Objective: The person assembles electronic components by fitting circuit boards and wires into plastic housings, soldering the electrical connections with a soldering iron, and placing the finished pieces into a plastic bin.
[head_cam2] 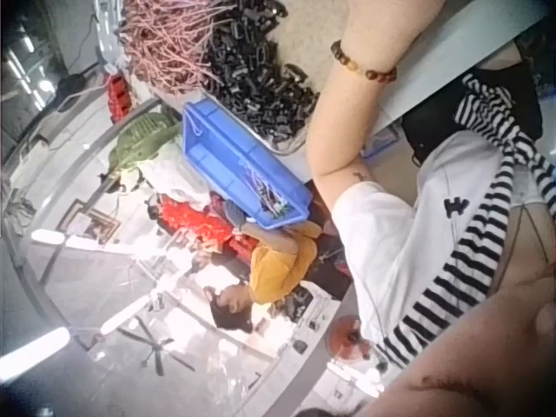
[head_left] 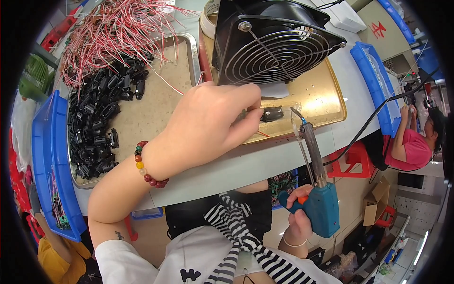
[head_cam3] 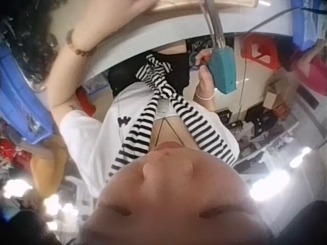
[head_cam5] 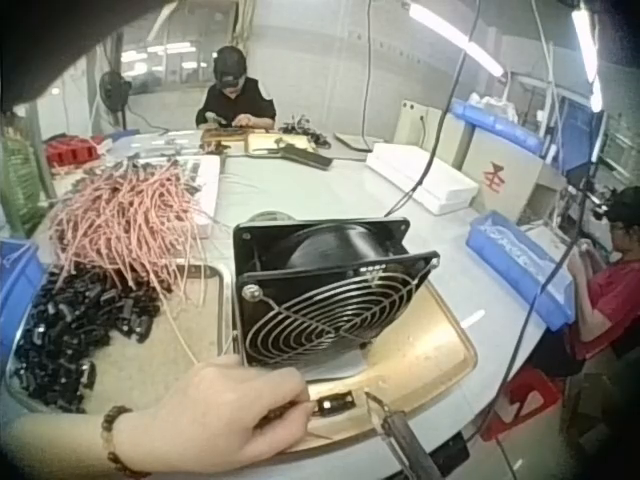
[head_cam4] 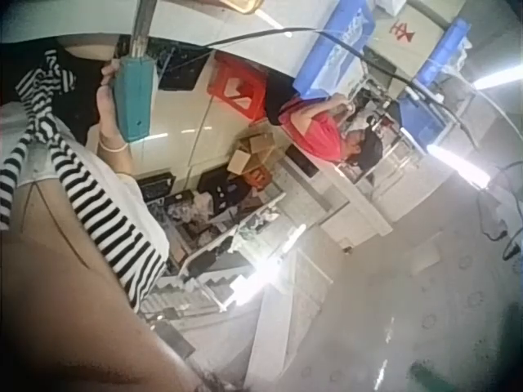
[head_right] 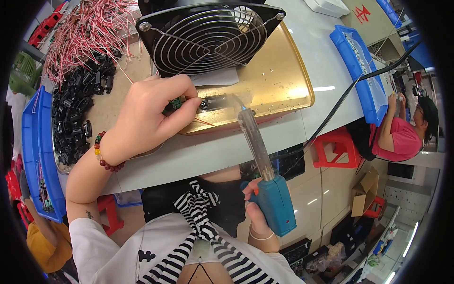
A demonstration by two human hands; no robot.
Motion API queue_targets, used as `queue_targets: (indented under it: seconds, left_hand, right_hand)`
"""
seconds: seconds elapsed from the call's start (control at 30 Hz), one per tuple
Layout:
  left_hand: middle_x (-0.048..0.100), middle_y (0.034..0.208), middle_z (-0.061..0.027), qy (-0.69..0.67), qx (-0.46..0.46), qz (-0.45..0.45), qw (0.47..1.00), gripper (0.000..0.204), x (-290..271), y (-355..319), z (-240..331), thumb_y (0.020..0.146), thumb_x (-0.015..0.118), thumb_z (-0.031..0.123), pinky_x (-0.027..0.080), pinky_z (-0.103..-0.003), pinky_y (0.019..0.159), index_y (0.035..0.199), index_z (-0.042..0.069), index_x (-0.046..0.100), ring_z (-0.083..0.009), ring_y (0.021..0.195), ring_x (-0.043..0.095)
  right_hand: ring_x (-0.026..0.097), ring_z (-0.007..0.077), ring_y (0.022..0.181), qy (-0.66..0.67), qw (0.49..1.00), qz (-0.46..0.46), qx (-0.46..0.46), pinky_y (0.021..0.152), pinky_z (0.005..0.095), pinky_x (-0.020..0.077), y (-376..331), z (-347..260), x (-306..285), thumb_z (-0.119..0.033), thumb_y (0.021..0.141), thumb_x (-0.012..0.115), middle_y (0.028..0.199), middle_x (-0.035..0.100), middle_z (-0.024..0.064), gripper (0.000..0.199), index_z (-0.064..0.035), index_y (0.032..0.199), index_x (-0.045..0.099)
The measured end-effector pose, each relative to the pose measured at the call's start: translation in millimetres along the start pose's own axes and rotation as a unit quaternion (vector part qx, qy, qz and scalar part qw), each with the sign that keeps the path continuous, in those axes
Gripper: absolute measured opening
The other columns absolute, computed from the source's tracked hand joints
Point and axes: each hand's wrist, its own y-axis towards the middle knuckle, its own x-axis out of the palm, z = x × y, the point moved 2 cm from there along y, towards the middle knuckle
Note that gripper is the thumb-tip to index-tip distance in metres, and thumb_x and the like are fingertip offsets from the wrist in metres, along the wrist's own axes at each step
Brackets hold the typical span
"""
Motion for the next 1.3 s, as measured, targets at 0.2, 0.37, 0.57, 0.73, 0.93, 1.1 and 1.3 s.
queue_targets:
  seconds: [0.2,0.37,0.57,0.73,0.93,1.1,1.3]
  left_hand:
    - [0.059,0.066,-0.0065,-0.006,0.004,0.009,1.0,0.01,-2,0,1,0.079,0.064,0.01,0.042,-0.032,0.056,0.075,0.005,0.057,-0.0241,0.055,0.056]
    - [0.058,0.08,-0.0042,0.152,0.169,-0.088,0.97,0.014,-15,2,11,0.071,0.071,0.015,0.042,-0.031,0.058,0.077,0.009,0.06,-0.0197,0.064,0.055]
    - [0.052,0.091,-0.0048,0.244,0.195,0.009,0.95,0.02,-24,3,25,0.059,0.072,0.014,0.04,-0.034,0.07,0.076,0.009,0.061,-0.0221,0.082,0.05]
    - [0.051,0.089,-0.0037,0.247,0.163,0.026,0.955,0.019,-25,1,21,0.06,0.073,0.013,0.038,-0.034,0.07,0.075,0.009,0.061,-0.0217,0.08,0.048]
    - [0.05,0.086,-0.0036,0.244,0.161,0.032,0.956,0.017,-22,0,16,0.062,0.072,0.011,0.037,-0.033,0.067,0.074,0.009,0.06,-0.0216,0.076,0.047]
    - [0.048,0.084,-0.0034,0.248,0.155,0.026,0.956,0.017,-21,0,17,0.062,0.072,0.011,0.037,-0.033,0.066,0.073,0.008,0.059,-0.0213,0.075,0.047]
    - [0.048,0.083,-0.0034,0.239,0.168,0.045,0.955,0.016,-18,-1,13,0.062,0.072,0.01,0.039,-0.033,0.065,0.071,0.008,0.058,-0.0215,0.075,0.048]
  right_hand:
    - [0.053,0.0214,0.07,0.002,1.0,-0.005,-0.008,0.055,0.0269,0.0425,0,-1,0,-0.014,0.071,0.059,0.097,0.054,0.0173,0.047,0.0028,0.113,0.049]
    - [0.054,0.0209,0.07,0.015,0.999,0.029,-0.01,0.055,0.0265,0.0424,-2,-1,-1,-0.014,0.071,0.06,0.098,0.054,0.0176,0.047,0.0028,0.114,0.048]
    - [0.056,0.0158,0.073,0.025,0.998,0.044,0.041,0.066,0.0278,0.0451,4,-7,1,-0.026,0.072,0.073,0.092,0.057,0.0097,0.049,0.0,0.109,0.052]
    - [0.055,0.0155,0.07,-0.036,0.999,0.017,0.011,0.066,0.0273,0.0453,4,-3,-2,-0.027,0.073,0.074,0.086,0.059,0.0108,0.042,0.0001,0.098,0.055]
    - [0.055,0.0163,0.068,-0.108,0.994,0.01,-0.016,0.065,0.0273,0.0436,3,2,-7,-0.028,0.073,0.073,0.077,0.06,0.0076,0.035,-0.0016,0.09,0.058]
    - [0.054,0.0159,0.065,-0.135,0.991,0.015,-0.012,0.064,0.0265,0.0422,3,3,-6,-0.029,0.073,0.073,0.073,0.06,0.0052,0.032,-0.0021,0.086,0.06]
    - [0.054,0.0154,0.063,-0.154,0.988,-0.007,-0.013,0.059,0.0269,0.0412,4,6,-7,-0.029,0.073,0.072,0.072,0.059,0.0048,0.031,-0.0021,0.084,0.06]
